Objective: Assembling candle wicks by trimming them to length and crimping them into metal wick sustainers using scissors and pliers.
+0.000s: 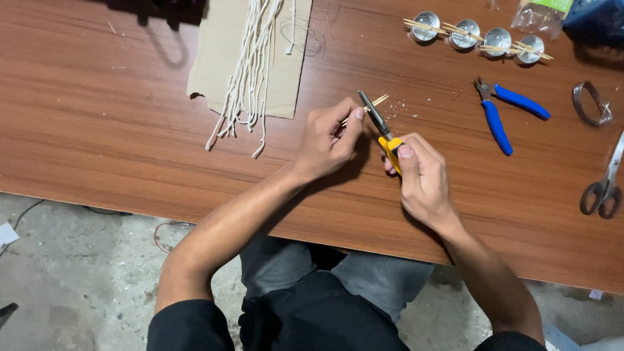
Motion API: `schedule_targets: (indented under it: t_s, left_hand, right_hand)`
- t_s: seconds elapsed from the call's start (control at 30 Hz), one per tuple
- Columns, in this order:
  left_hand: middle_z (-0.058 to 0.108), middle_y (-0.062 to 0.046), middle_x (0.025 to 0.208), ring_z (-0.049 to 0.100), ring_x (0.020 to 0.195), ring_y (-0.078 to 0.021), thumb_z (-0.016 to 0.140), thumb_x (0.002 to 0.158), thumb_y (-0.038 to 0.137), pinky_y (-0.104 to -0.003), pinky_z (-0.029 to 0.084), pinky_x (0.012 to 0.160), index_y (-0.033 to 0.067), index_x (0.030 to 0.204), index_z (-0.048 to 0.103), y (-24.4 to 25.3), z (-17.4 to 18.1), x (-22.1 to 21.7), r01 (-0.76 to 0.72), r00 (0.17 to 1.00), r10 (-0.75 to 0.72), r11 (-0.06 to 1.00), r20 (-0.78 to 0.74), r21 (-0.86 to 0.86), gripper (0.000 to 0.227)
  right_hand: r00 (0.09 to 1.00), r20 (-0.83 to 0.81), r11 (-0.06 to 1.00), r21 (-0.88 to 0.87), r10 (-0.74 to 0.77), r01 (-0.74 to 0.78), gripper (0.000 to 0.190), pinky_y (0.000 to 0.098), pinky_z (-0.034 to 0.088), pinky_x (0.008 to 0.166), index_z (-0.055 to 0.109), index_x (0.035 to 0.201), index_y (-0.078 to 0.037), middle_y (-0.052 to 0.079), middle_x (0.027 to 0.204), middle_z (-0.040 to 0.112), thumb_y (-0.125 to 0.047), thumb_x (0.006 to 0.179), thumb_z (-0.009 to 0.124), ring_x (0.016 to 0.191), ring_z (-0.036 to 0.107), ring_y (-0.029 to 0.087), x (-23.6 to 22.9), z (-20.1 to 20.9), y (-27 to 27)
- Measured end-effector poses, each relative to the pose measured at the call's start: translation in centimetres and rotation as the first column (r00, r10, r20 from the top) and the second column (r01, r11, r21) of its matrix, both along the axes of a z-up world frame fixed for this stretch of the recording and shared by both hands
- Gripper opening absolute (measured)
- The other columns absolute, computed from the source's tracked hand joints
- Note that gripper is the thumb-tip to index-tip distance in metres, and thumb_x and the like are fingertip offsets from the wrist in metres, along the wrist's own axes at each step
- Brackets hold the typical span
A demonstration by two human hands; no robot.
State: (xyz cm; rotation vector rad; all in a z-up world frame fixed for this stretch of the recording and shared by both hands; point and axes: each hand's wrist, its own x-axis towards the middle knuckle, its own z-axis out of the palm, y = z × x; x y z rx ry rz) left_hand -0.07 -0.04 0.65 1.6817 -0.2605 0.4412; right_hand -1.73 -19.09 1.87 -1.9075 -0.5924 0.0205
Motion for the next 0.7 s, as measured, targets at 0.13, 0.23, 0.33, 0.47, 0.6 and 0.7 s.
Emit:
schedule_targets:
  t_s: [0.13,0.23,0.33,0.47,0.6,0.7]
  left_hand:
    - [0.037,-0.005,0.042,0.040,0.042,-0.0146,0.051,0.103,0.016,-0.026,0.037,0.043,0.0138,0.076,0.059,-0.1,-0.2,0.2,-0.004,1.000,0.004,1.000,-0.008,0.000,0.029]
    - [0.034,-0.005,0.043,0.039,0.045,-0.0124,0.051,0.103,0.016,-0.027,0.037,0.044,0.0132,0.078,0.060,0.1,0.3,0.4,-0.011,1.000,0.011,1.000,-0.001,-0.009,0.027]
    - [0.035,-0.006,0.043,0.039,0.045,-0.0135,0.052,0.103,0.015,-0.027,0.038,0.044,0.0128,0.079,0.061,0.3,0.5,0.4,-0.012,1.000,0.012,1.000,-0.008,0.014,0.026]
    - [0.038,-0.006,0.044,0.042,0.043,-0.0153,0.053,0.103,0.015,-0.026,0.039,0.045,0.0123,0.077,0.059,0.3,1.4,0.3,0.003,1.000,-0.003,1.000,0.002,0.022,0.027]
    - [0.040,-0.008,0.044,0.045,0.043,-0.0181,0.053,0.103,0.016,-0.027,0.040,0.045,0.0129,0.077,0.060,0.3,1.3,0.3,0.017,1.000,-0.017,0.999,0.011,0.046,0.026]
    - [0.041,-0.010,0.045,0.046,0.042,-0.0214,0.052,0.103,0.017,-0.028,0.041,0.045,0.0127,0.077,0.059,0.2,1.2,0.4,0.024,0.999,-0.025,0.998,0.021,0.059,0.027]
  right_hand:
    - [1.000,0.000,1.000,0.001,0.009,-0.009,0.046,0.0352,0.054,0.064,0.064,0.083,-0.002,0.013,0.078,0.065,-0.019,0.115,0.036,0.069,0.067,0.025,0.4,-0.7,-0.3]
    - [0.999,-0.033,0.997,0.073,0.036,-0.033,0.045,0.0365,0.059,0.068,0.066,0.086,0.001,0.017,0.084,0.067,-0.018,0.115,0.037,0.075,0.072,0.028,0.8,-0.5,0.0]
    - [0.993,-0.113,0.995,0.092,0.036,-0.026,0.045,0.0359,0.060,0.069,0.067,0.092,0.002,0.015,0.083,0.069,-0.021,0.114,0.036,0.075,0.072,0.024,0.7,0.5,0.1]
    - [0.995,-0.096,0.999,0.036,0.018,-0.014,0.040,0.0377,0.057,0.071,0.069,0.095,0.001,0.016,0.083,0.069,-0.018,0.114,0.039,0.078,0.071,0.024,0.8,1.1,-0.1]
    - [0.994,-0.109,0.999,0.030,0.016,-0.013,0.040,0.0358,0.057,0.070,0.069,0.093,-0.001,0.014,0.080,0.070,-0.018,0.113,0.039,0.076,0.071,0.023,0.8,0.6,-0.3]
    - [0.996,-0.085,1.000,0.021,0.001,0.000,0.043,0.0350,0.057,0.067,0.070,0.090,-0.002,0.014,0.079,0.070,-0.019,0.114,0.040,0.073,0.072,0.024,0.7,0.0,-0.5]
